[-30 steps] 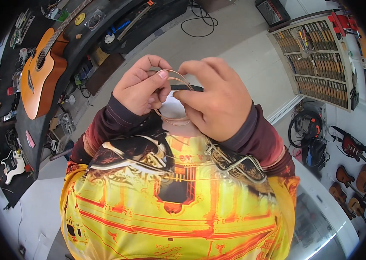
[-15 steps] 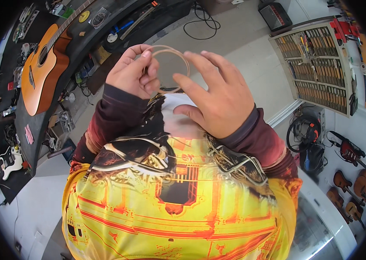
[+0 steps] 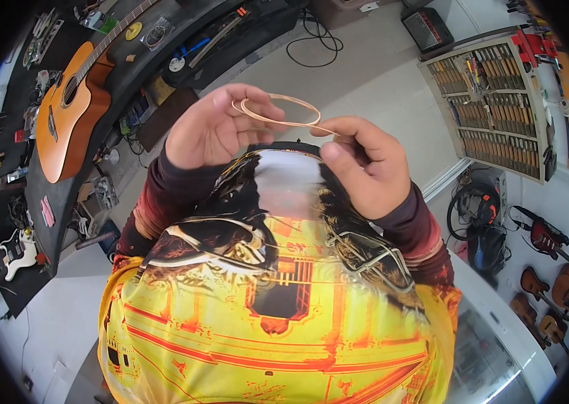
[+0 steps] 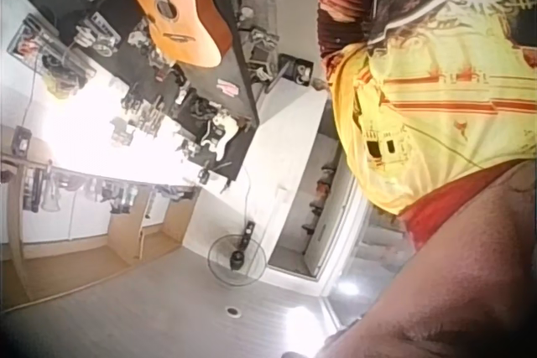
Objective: The person removes a new guitar string from its package, uncoils it, and threads it through the bridge pin hole on an acoustic guitar. They then pull the string to the headstock, insert it through the tuning post, and wind the tuning peg using a handheld string winder.
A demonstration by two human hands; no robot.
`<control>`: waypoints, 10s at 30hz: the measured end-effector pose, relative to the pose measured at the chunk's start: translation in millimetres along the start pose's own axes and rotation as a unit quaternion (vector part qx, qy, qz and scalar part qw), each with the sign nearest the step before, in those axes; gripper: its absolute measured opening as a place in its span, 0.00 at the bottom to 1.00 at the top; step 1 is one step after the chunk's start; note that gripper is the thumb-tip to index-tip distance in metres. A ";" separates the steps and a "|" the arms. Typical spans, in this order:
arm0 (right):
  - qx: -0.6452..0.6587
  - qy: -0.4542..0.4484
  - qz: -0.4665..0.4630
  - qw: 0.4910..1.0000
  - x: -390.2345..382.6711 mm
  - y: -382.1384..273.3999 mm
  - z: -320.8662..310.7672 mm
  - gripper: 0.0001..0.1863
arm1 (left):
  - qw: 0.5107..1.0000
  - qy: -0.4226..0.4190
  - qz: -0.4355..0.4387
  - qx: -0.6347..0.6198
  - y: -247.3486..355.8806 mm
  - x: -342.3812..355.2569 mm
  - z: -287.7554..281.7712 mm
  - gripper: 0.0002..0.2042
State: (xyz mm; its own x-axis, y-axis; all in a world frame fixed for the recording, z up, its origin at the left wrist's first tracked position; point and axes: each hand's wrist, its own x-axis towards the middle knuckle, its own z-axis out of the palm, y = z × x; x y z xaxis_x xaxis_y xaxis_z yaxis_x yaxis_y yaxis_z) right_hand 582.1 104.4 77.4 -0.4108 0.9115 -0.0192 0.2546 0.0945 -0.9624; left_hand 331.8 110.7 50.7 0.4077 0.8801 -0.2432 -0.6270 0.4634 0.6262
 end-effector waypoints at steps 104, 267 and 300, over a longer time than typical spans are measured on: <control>0.212 0.218 0.207 0.930 22.4 132.6 20.9 0.16 | 0.964 -0.200 -0.156 0.082 -25.7 43.6 -107.7 0.16; -0.020 -0.361 -0.355 0.862 431.3 -85.1 341.0 0.05 | 0.483 0.579 0.088 0.650 288.7 -116.0 -165.8 0.10; -0.210 0.023 -0.106 0.972 455.7 45.4 372.3 0.14 | 0.594 0.393 0.168 0.681 330.1 -71.7 -379.6 0.11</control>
State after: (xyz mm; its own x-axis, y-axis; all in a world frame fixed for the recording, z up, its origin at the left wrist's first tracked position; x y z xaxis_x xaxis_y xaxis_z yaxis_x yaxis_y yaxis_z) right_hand 80.5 375.0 -75.8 -0.4564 0.8695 0.1889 0.5075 0.4287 -0.7474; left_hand -156.4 239.5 -6.3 -0.3606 0.9237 0.1291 0.7527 0.2064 0.6252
